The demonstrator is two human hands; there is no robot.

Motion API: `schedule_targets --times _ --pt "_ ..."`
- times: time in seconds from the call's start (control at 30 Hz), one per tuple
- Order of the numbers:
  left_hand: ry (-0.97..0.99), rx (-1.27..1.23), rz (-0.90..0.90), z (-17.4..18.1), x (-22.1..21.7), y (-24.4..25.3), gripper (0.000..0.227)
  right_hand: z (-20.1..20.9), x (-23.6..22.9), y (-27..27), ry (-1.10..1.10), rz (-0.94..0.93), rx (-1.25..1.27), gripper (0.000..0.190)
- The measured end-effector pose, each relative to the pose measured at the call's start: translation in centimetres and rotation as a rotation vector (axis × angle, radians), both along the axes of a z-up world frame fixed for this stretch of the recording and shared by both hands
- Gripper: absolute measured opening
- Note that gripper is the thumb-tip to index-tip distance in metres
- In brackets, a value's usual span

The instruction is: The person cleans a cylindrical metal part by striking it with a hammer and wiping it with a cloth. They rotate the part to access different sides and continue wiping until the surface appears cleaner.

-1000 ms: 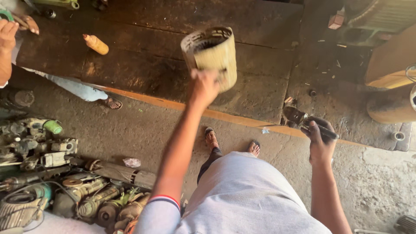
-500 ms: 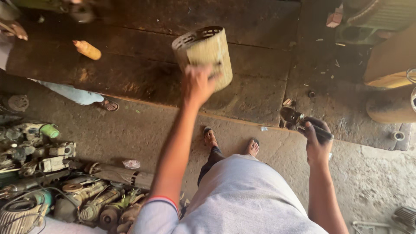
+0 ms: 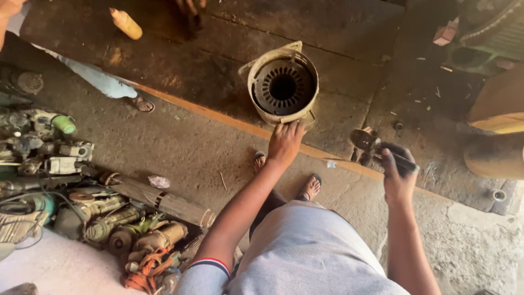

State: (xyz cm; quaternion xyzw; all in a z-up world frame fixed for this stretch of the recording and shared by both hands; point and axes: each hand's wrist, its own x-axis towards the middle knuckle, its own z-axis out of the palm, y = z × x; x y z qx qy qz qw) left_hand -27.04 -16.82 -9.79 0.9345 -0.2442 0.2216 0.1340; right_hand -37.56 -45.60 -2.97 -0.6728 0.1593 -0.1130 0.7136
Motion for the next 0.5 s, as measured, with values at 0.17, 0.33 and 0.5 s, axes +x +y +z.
schedule_targets --times 0.17,0.33,0.5 --pt "0.078 -0.065 0.041 -0.7 -0.9 -1.0 0.033 -0.6 -1.8 0.4 0.078 0.004 0.017 0.027" --pt "0.164 0.006 0.038 -0.5 -0.7 -1.0 0.047 1.7 -1.6 0.7 0.065 0.012 -0.061 0.030" --pt "0.182 0.000 -0.033 1.1 -1.4 0.1 0.064 5.6 1.0 2.6 -0.103 0.059 -0.071 0.025"
